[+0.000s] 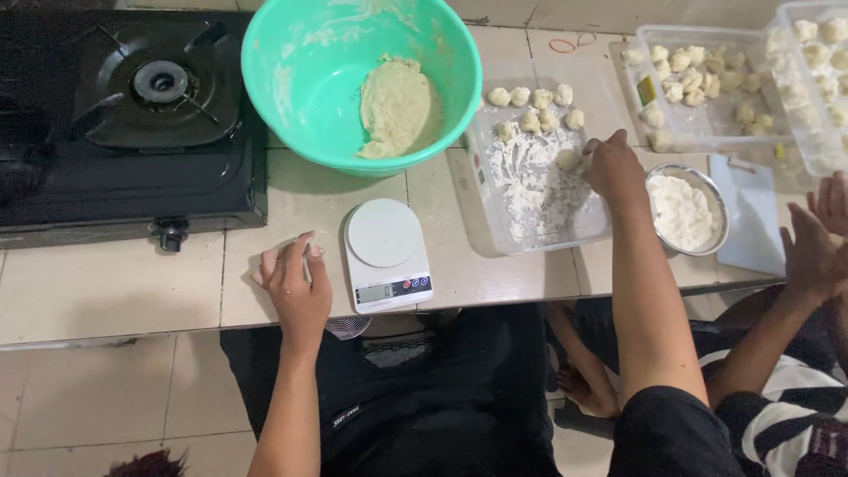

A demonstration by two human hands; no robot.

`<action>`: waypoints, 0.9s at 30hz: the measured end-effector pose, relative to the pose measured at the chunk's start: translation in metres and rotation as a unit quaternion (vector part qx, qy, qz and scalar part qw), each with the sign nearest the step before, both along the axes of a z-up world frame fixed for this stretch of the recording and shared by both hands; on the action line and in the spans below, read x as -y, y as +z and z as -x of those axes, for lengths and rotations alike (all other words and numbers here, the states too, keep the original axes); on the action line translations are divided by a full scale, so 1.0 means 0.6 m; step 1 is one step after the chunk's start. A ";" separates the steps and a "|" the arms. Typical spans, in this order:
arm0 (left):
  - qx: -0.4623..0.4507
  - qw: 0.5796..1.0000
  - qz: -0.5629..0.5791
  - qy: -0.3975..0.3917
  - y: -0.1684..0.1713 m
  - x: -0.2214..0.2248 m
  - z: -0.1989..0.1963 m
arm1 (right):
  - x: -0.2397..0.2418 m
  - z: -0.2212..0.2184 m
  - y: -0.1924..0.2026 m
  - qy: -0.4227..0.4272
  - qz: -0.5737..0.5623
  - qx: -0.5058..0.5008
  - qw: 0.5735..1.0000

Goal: Weighing and shaping dough into small uniform balls for baking.

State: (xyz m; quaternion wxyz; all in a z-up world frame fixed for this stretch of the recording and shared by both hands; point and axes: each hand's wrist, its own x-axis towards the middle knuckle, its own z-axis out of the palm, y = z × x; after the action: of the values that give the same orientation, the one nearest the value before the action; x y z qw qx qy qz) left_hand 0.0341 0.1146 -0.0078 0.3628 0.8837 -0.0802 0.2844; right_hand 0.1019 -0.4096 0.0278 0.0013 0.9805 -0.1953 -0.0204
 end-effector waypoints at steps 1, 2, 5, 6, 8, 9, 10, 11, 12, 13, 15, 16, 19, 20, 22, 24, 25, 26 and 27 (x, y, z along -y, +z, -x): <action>-0.003 1.000 0.005 0.002 -0.007 -0.001 0.000 | -0.021 0.004 0.020 0.017 -0.018 -0.003 1.000; -0.005 1.000 0.009 0.004 -0.015 -0.001 0.000 | -0.043 0.008 0.039 0.034 -0.035 -0.006 0.999; 0.021 1.000 0.018 -0.012 -0.020 -0.002 -0.006 | -0.064 0.007 0.037 0.062 -0.091 -0.014 0.994; 0.021 1.000 0.016 -0.014 -0.017 -0.001 -0.005 | -0.055 0.009 0.026 0.060 -0.092 -0.014 0.994; 0.022 1.000 -0.004 -0.003 -0.009 0.003 -0.007 | -0.037 0.005 0.009 0.062 -0.092 0.001 0.994; 0.022 1.000 -0.003 -0.002 -0.018 0.002 -0.012 | -0.060 0.014 0.037 0.064 -0.091 0.001 0.994; 0.024 1.000 0.001 -0.003 -0.027 0.001 -0.018 | -0.083 0.023 0.063 0.050 -0.192 0.090 0.976; 0.024 1.000 0.005 -0.004 -0.037 0.000 -0.021 | -0.106 0.035 0.089 0.034 -0.290 0.175 0.940; 0.023 1.000 0.006 -0.003 -0.030 0.002 -0.021 | -0.133 0.043 0.108 0.034 -0.290 0.173 0.941; 0.033 0.999 0.002 0.000 -0.022 0.005 -0.024 | -0.159 0.051 0.129 -0.021 -0.473 0.228 0.851; 0.042 0.999 -0.002 0.000 -0.006 0.012 -0.026 | -0.203 0.066 0.149 -0.078 -0.633 0.272 0.720; 0.048 0.999 0.000 -0.004 0.001 0.014 -0.026 | -0.222 0.072 0.150 -0.072 -0.696 0.240 0.673; 0.056 0.998 0.000 -0.008 0.013 0.021 -0.029 | -0.270 0.074 0.119 -0.040 -0.772 0.170 0.612; 0.055 0.998 -0.003 -0.007 0.014 0.021 -0.027 | -0.286 0.075 0.101 -0.016 -0.788 0.130 0.601; 0.058 0.998 0.010 -0.019 -0.001 0.019 -0.034 | -0.337 0.086 0.109 0.050 -0.727 0.105 0.677; 0.061 0.998 0.021 -0.021 -0.012 0.013 -0.036 | -0.378 0.087 0.093 0.126 -0.658 0.072 0.739; 0.060 0.998 0.021 -0.016 -0.013 0.012 -0.036 | -0.391 0.086 0.074 0.154 -0.622 0.058 0.765; 0.058 0.998 0.021 -0.012 -0.015 0.011 -0.036 | -0.405 0.085 0.055 0.184 -0.585 0.044 0.789; 0.057 0.998 0.017 -0.003 -0.012 0.010 -0.035 | -0.427 0.083 0.058 0.190 -0.589 0.038 0.785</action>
State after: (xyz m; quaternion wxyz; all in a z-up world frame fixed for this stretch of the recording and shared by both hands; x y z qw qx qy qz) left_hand 0.0548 0.1087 -0.0149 0.3731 0.8598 -0.0985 0.3345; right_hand 0.0523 -0.1533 0.0629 -0.5796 0.8083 0.0447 -0.0932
